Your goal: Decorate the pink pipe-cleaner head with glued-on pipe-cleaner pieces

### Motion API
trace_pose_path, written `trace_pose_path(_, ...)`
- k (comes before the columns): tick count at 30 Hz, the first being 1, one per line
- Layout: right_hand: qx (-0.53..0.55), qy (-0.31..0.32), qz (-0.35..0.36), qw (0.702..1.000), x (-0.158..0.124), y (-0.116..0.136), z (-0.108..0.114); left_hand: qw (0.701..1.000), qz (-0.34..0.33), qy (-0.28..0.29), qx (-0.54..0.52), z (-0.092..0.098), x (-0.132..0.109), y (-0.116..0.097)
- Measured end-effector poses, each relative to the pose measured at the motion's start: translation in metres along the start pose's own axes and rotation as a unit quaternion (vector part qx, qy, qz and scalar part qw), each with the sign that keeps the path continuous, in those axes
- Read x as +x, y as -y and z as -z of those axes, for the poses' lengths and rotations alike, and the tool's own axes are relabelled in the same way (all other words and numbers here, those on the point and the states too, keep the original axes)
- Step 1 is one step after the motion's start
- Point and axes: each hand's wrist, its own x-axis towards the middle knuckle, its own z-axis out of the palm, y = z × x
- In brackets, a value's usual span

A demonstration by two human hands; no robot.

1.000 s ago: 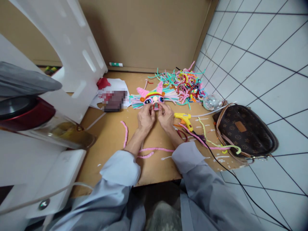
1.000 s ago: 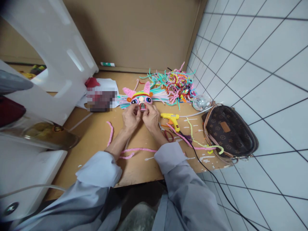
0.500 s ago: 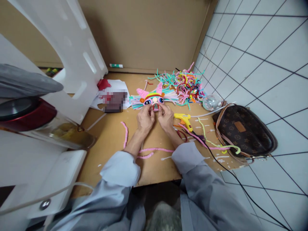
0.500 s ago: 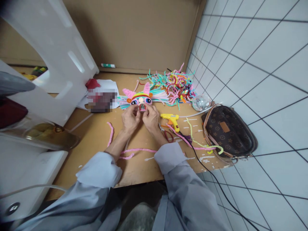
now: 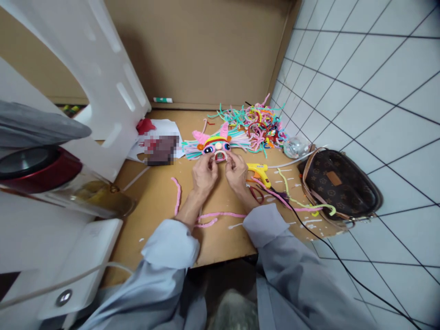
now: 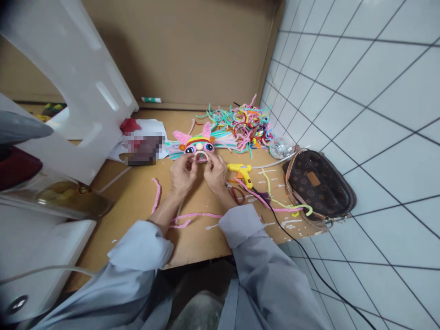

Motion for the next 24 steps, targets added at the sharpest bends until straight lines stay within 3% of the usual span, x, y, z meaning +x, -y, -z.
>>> trace_pose_path(4,0.005,-0.003,-0.019,1.0,-0.002,0.014,0.006,1.0,0.005,-0.015,-0.02,0.008,0.003,-0.003)
trace_pose_path(9,-0.021,0.001,-0.001,1.0,-0.019,0.057,0.036,0.999,0.01,-0.04,-0.032,0.016,0.009,-0.007)
trace_pose_path(13,-0.066,0.084,0.07,0.992,-0.053,0.078,0.07,0.998,0.018,-0.05,-0.036,0.019,0.011,-0.014)
trace_pose_path(16,-0.177,0.132,0.087,0.972,-0.071,0.067,0.095,0.997,0.02,-0.05,-0.056,0.023,0.007,-0.022)
trace_pose_path(18,-0.266,0.142,0.015,0.953,-0.072,0.055,0.108,0.995,0.034,-0.055,-0.079,0.025,0.003,-0.027)
trace_pose_path(20,-0.336,0.196,-0.057,0.92,-0.066,0.048,0.116,0.99,0.067,-0.064,-0.109,0.026,-0.001,-0.031)
trace_pose_path(24,-0.41,0.315,-0.11,0.849,-0.052,0.053,0.118,0.969,0.145,-0.06,-0.19,0.026,-0.006,-0.032)
